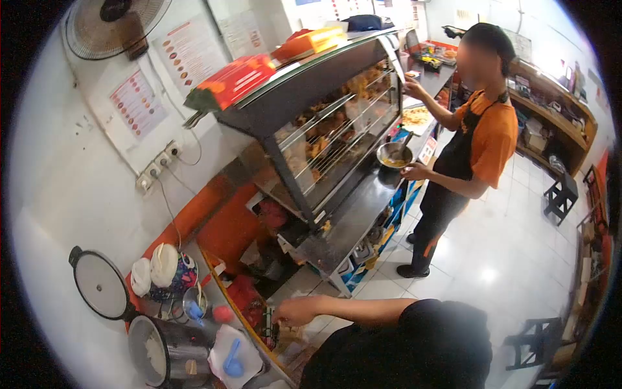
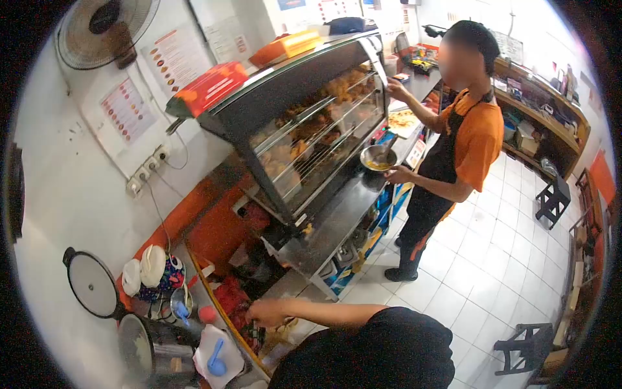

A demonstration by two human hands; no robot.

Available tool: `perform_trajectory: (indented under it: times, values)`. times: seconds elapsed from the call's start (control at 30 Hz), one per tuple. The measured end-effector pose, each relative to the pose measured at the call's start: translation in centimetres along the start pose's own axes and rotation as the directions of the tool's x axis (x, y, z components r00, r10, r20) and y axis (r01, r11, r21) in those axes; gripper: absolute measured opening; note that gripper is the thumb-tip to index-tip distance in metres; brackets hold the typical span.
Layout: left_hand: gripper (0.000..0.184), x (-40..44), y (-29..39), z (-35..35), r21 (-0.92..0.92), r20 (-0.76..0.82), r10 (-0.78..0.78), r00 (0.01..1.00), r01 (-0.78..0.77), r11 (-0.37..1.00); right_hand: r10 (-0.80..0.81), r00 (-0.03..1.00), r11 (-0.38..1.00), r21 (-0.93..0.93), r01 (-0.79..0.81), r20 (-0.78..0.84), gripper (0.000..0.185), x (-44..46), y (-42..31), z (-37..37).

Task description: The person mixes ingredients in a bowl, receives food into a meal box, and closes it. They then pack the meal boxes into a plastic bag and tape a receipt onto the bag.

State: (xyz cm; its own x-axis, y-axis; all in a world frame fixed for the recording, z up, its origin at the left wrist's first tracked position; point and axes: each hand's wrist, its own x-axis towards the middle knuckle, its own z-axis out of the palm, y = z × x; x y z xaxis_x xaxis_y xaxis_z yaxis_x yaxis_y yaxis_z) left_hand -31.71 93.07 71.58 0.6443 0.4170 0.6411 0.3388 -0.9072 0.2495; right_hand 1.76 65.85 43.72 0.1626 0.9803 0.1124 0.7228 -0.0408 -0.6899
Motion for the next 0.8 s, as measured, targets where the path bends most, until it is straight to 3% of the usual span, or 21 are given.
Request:
perform_trajectory:
  times: [0.03, 0.1, 0.13, 0.17, 0.23, 0.27, 0.3, 0.37, 0.43, 0.5, 0.53, 0.57, 0.6, 0.63, 0.7, 0.77, 0.8]
  values:
    - [0.014, 0.6, 1.9, 1.0, -0.053, 0.008, 0.063, 0.998, -0.063, 0.997, 0.01, 1.0, 1.0, -0.014, -0.01, -0.009, 0.035, -1.6, -0.1, -1.6]
    - [0.014, 1.7, 6.3, 3.5, -0.186, 0.025, 0.207, 0.978, -0.199, 0.962, 0.088, 0.957, 0.942, 0.334, 0.01, -0.277, 0.042, -5.1, -1.2, -5.0]
    - [0.014, 2.3, 8.8, 5.3, -0.264, 0.035, 0.284, 0.958, -0.265, 0.927, 0.136, 0.959, 0.887, 0.461, -0.006, -0.25, 0.066, -7.3, -1.5, -6.7]
    - [0.014, 3.0, 11.5, 7.6, -0.354, 0.05, 0.363, 0.93, -0.324, 0.877, 0.148, 0.953, 0.894, 0.449, -0.015, -0.263, 0.066, -9.6, -1.4, -8.2]
    - [0.014, 3.8, 17.1, 13.7, -0.542, 0.085, 0.507, 0.858, -0.387, 0.746, 0.315, 0.867, 0.655, 0.75, 0.095, -0.385, 0.095, -14.2, -1.2, -9.5]
    - [0.014, 4.4, 19.6, 17.5, -0.634, 0.08, 0.574, 0.815, -0.403, 0.66, 0.326, 0.902, 0.599, 0.8, 0.034, -0.283, 0.108, -16.9, 0.1, -10.4]
    - [0.009, 3.6, 24.2, 19.7, -0.658, 0.205, 0.524, 0.827, -0.28, 0.699, 0.367, 0.89, 0.593, 0.806, -0.001, -0.27, 0.11, -19.3, 2.4, -10.0]
    - [0.01, 2.7, 27.7, 28.4, -0.75, 0.457, 0.509, 0.73, 0.009, 0.661, 0.423, 0.847, 0.551, 0.833, 0.043, -0.323, 0.115, -25.2, 3.0, -11.6]
    - [0.014, 0.8, 31.3, 35.6, -0.838, 0.469, 0.467, 0.75, 0.21, 0.505, 0.558, 0.772, 0.514, 0.857, -0.033, -0.305, 0.117, -30.9, 7.7, -12.8]
    - [0.014, 0.3, 36.1, 38.0, -0.823, 0.525, 0.466, 0.712, 0.286, 0.49, 0.738, 0.504, 0.597, 0.782, -0.179, -0.448, 0.113, -36.1, 6.4, -19.2]
    - [0.016, 0.1, 37.6, 40.0, -0.814, 0.566, 0.446, 0.694, 0.386, 0.433, 0.729, 0.434, 0.595, 0.803, -0.019, -0.53, 0.111, -37.9, 9.4, -21.7]
    - [0.023, 0.0, 38.9, 41.7, -0.811, 0.585, 0.463, 0.666, 0.48, 0.335, 0.712, 0.348, 0.682, 0.72, -0.132, -0.61, 0.106, -40.3, 12.6, -25.2]
    - [0.027, -0.1, 40.1, 43.1, -0.807, 0.581, 0.515, 0.631, 0.531, 0.259, 0.732, 0.344, 0.661, 0.736, -0.147, -0.589, 0.106, -42.1, 12.6, -27.6]
    - [0.031, 0.0, 41.2, 44.3, -0.795, 0.568, 0.566, 0.598, 0.576, 0.189, 0.699, 0.297, 0.68, 0.733, 0.003, -0.65, 0.093, -43.2, 11.6, -30.0]
    - [0.033, 0.2, 43.1, 46.2, -0.779, 0.576, 0.58, 0.576, 0.601, 0.177, 0.634, 0.186, 0.686, 0.656, 0.314, -0.751, 0.07, -43.2, 9.7, -32.6]
    - [0.035, 0.5, 44.2, 48.4, -0.729, 0.592, 0.614, 0.522, 0.672, 0.131, 0.575, 0.295, 0.773, 0.625, 0.11, -0.763, 0.072, -43.1, 7.1, -31.2]
    - [0.04, 0.9, 44.6, 49.1, -0.724, 0.601, 0.626, 0.498, 0.671, 0.161, 0.765, 0.441, 0.595, 0.776, -0.208, -0.469, 0.084, -44.8, 12.1, -31.8]
